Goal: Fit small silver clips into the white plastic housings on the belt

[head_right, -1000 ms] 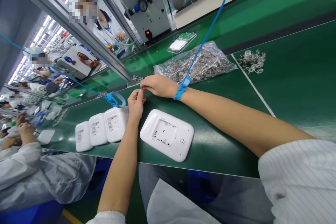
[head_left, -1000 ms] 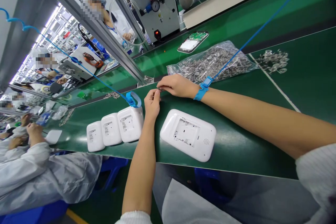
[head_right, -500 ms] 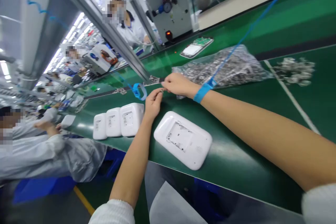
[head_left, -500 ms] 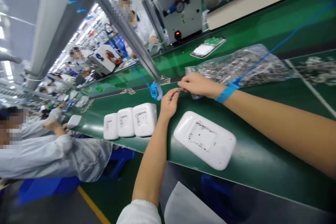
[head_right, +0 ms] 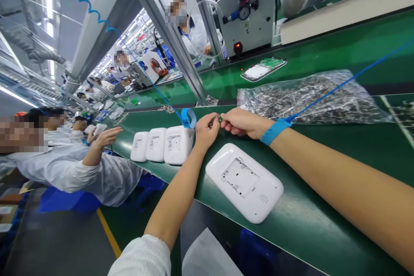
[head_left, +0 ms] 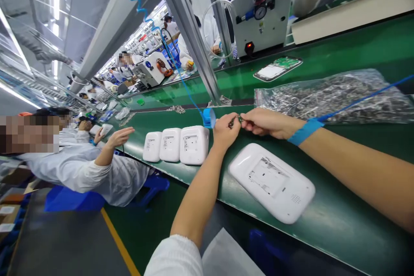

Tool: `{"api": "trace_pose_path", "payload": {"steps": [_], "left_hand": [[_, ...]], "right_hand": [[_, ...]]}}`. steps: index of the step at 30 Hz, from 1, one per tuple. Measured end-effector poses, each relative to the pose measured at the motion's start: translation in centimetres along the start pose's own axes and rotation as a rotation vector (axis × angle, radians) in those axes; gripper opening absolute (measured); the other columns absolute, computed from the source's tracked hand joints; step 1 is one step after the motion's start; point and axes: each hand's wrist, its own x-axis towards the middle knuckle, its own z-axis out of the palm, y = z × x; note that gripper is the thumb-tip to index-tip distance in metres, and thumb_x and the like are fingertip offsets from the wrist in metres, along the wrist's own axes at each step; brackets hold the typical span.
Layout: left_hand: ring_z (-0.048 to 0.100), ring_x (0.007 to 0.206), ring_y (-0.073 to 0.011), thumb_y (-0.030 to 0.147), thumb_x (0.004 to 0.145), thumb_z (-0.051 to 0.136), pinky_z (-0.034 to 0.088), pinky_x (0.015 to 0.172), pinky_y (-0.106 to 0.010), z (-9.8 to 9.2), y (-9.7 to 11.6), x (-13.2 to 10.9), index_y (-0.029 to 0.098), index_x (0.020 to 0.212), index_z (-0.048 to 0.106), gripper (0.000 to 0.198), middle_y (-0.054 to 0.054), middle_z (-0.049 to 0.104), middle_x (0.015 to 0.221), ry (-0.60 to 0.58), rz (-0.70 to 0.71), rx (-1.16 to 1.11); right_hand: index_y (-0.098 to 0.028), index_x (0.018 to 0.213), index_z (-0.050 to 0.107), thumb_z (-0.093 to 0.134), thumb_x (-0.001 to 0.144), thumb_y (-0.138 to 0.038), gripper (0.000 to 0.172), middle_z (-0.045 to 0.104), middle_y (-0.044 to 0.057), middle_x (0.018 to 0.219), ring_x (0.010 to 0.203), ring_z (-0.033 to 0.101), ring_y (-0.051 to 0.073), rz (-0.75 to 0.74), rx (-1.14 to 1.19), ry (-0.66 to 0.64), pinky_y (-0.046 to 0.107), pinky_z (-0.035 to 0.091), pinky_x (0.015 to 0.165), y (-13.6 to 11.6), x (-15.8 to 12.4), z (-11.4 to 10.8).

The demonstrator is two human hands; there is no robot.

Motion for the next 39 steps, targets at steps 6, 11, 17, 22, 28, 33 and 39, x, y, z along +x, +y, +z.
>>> {"api": "trace_pose_path", "payload": {"steps": [6,11,17,22,28,33,39], "left_hand": [[0.037,0.054,-0.0077,0.042,0.082,0.069,0.033,0.054,-0.022,0.2,-0.3,0.5,0.017,0.077,0.064,0.026,0.005,0.046,0.060,-0.130,-0.268,-0.535],[0.026,0.050,-0.0053,0.054,0.079,0.070,0.023,0.048,-0.019,-0.2,0.3,0.5,0.017,0.069,0.054,0.041,0.008,0.028,0.056,-0.341,-0.360,-0.652],[0.025,0.050,-0.0053,0.063,0.076,0.071,0.022,0.048,-0.020,-0.8,0.2,0.6,0.019,0.064,0.045,0.053,0.009,0.024,0.057,-0.450,-0.376,-0.597],[0.032,0.053,-0.0088,0.072,0.078,0.066,0.029,0.053,-0.024,-0.2,-0.4,0.5,0.018,0.076,0.057,0.054,0.007,0.035,0.057,-0.390,-0.294,-0.442],[0.051,0.078,-0.0171,0.038,0.079,0.076,0.040,0.075,-0.029,0.1,0.4,0.0,0.018,0.082,0.069,0.021,-0.002,0.058,0.074,-0.211,-0.193,-0.205],[0.047,0.070,-0.0137,0.046,0.079,0.076,0.038,0.068,-0.026,-0.1,0.5,-0.1,0.019,0.080,0.069,0.029,0.000,0.056,0.070,-0.178,-0.195,-0.231],[0.030,0.051,-0.0079,0.076,0.079,0.063,0.026,0.050,-0.023,0.0,0.3,0.2,0.017,0.077,0.065,0.059,0.007,0.033,0.056,-0.264,-0.237,-0.415]], "right_hand": [[-0.016,0.124,0.059,0.061,0.092,-0.028,0.034,0.065,0.012,0.108,0.090,0.061,0.024,-1.006,-0.852,0.072,0.031,0.045,0.074,0.0,-0.3,-2.8],[-0.019,0.110,0.067,0.040,0.097,-0.009,0.032,0.064,0.010,0.103,0.086,0.057,0.022,-1.190,-1.306,0.132,0.031,0.036,0.071,-0.5,-1.0,-3.7],[-0.019,0.101,0.065,0.040,0.098,-0.009,0.027,0.064,0.007,0.095,0.075,0.052,0.019,-1.158,-1.387,0.084,0.030,0.030,0.067,-0.7,-1.4,-2.7],[-0.016,0.093,0.059,0.049,0.098,-0.018,0.011,0.064,0.009,0.089,0.076,0.055,0.020,-0.923,-1.131,0.186,0.029,0.030,0.065,-0.5,-1.2,-1.9],[-0.016,0.095,0.059,0.053,0.089,-0.012,0.009,0.063,0.007,0.077,0.072,0.056,0.022,-0.593,-0.932,0.383,0.029,0.029,0.062,0.3,0.4,-1.3],[-0.015,0.114,0.059,0.052,0.091,-0.012,0.024,0.068,0.007,0.089,0.082,0.061,0.022,-0.858,-0.852,0.150,0.028,0.040,0.069,0.1,0.4,-2.8],[-0.016,0.087,0.064,0.047,0.092,-0.010,0.019,0.065,0.011,0.095,0.083,0.059,0.022,-1.121,-1.210,0.112,0.031,0.036,0.069,-0.8,-1.2,-4.4]]}}
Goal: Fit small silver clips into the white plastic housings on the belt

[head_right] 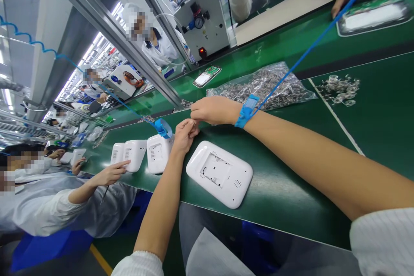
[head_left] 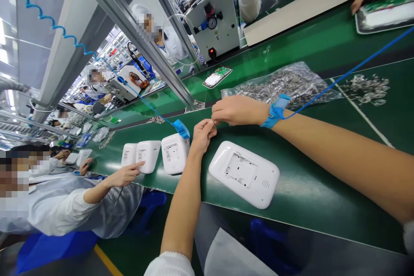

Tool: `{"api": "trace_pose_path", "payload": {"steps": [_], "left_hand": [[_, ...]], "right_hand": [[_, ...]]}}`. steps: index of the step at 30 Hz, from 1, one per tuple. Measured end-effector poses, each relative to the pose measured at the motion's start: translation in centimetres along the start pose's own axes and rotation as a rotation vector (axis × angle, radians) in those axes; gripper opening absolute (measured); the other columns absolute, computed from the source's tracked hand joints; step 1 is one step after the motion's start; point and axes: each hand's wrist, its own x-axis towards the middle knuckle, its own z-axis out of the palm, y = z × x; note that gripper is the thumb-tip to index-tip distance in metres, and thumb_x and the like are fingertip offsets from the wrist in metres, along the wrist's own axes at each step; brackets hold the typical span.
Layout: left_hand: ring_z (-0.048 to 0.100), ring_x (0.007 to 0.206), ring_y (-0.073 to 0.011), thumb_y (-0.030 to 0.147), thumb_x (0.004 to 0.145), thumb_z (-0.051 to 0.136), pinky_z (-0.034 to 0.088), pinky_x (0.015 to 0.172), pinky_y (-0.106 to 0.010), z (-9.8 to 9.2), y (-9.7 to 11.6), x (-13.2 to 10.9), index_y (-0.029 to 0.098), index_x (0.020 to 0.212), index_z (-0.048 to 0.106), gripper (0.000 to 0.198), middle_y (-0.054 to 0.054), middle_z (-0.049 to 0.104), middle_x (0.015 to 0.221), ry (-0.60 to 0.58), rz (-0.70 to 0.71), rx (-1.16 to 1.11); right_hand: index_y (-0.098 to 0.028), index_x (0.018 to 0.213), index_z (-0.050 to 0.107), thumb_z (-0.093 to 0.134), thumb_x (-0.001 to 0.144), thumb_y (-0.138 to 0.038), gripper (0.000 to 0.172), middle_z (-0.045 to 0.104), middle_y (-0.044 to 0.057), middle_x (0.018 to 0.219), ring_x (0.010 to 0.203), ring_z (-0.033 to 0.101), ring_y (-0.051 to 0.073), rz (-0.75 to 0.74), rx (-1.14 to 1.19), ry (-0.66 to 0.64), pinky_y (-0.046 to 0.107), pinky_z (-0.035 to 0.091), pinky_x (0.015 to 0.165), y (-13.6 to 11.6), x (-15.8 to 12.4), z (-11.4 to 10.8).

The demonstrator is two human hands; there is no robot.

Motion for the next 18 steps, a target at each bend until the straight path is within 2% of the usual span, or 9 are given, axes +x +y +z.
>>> {"api": "trace_pose_path", "payload": {"steps": [3,5,7,9,11,12,13,15,18], "left_hand": [[0.032,0.051,-0.0087,0.075,0.079,0.065,0.028,0.051,-0.024,-0.1,0.0,0.1,0.018,0.084,0.068,0.058,0.006,0.036,0.056,0.017,0.034,-0.019],[0.040,0.057,-0.0107,0.070,0.080,0.068,0.034,0.056,-0.025,-0.3,-0.1,0.1,0.018,0.090,0.071,0.053,0.003,0.046,0.061,0.069,0.072,-0.002],[0.050,0.070,-0.0143,0.062,0.085,0.068,0.040,0.068,-0.027,-0.4,-0.2,-0.1,0.018,0.094,0.073,0.045,-0.002,0.060,0.074,0.135,0.171,0.122],[0.057,0.081,-0.0183,0.055,0.091,0.063,0.042,0.081,-0.031,-0.5,-0.3,-0.3,0.018,0.098,0.075,0.039,-0.007,0.068,0.087,0.178,0.306,0.349],[0.059,0.084,-0.0207,0.050,0.096,0.056,0.042,0.087,-0.035,-0.4,-0.3,-0.6,0.018,0.102,0.075,0.038,-0.010,0.070,0.090,0.182,0.401,0.556],[0.059,0.083,-0.0211,0.049,0.097,0.054,0.042,0.088,-0.035,-0.4,-0.3,-0.7,0.018,0.102,0.075,0.037,-0.010,0.070,0.089,0.174,0.414,0.602],[0.060,0.083,-0.0211,0.049,0.097,0.053,0.042,0.088,-0.035,-0.3,-0.4,-0.7,0.018,0.101,0.075,0.037,-0.010,0.070,0.089,0.169,0.414,0.609],[0.060,0.081,-0.0198,0.049,0.096,0.056,0.044,0.085,-0.033,-0.1,-0.4,-0.6,0.019,0.097,0.074,0.035,-0.009,0.069,0.087,0.179,0.380,0.519],[0.052,0.067,-0.0130,0.053,0.090,0.065,0.043,0.069,-0.027,0.1,-0.6,-0.3,0.019,0.090,0.071,0.035,-0.004,0.065,0.081,0.206,0.201,0.168]], "right_hand": [[-0.016,0.084,0.063,0.049,0.093,-0.015,0.016,0.065,0.009,0.089,0.079,0.057,0.022,0.122,0.049,0.032,0.030,0.034,0.066,-0.5,0.3,0.1],[-0.017,0.078,0.059,0.051,0.094,-0.019,0.018,0.062,0.007,0.080,0.073,0.054,0.020,0.294,0.200,0.081,0.029,0.033,0.064,-0.9,0.7,0.6],[-0.017,0.070,0.053,0.053,0.092,-0.019,0.022,0.055,0.004,0.069,0.063,0.048,0.015,0.548,0.482,0.095,0.028,0.032,0.059,-1.4,1.3,1.1],[-0.018,0.066,0.047,0.052,0.091,-0.018,0.025,0.047,0.001,0.062,0.052,0.037,0.011,0.822,0.896,0.030,0.025,0.028,0.051,-1.9,1.7,1.3],[-0.019,0.068,0.043,0.050,0.093,-0.019,0.026,0.041,-0.002,0.062,0.046,0.026,0.008,0.998,1.269,-0.070,0.024,0.023,0.046,-2.2,1.8,1.3],[-0.019,0.069,0.042,0.049,0.094,-0.020,0.026,0.040,-0.002,0.062,0.045,0.023,0.007,1.037,1.360,-0.114,0.023,0.021,0.045,-2.3,1.8,1.2],[-0.020,0.069,0.042,0.049,0.094,-0.021,0.026,0.040,-0.002,0.062,0.045,0.024,0.007,1.041,1.361,-0.136,0.023,0.022,0.044,-2.3,1.7,1.2],[-0.019,0.070,0.045,0.053,0.094,-0.027,0.027,0.046,0.001,0.065,0.049,0.034,0.010,0.932,1.114,-0.097,0.023,0.027,0.047,-2.2,1.4,1.2],[-0.018,0.086,0.060,0.064,0.087,-0.039,0.021,0.061,0.009,0.084,0.072,0.054,0.021,0.504,0.550,0.051,0.028,0.040,0.060,-1.5,0.7,1.4]]}}
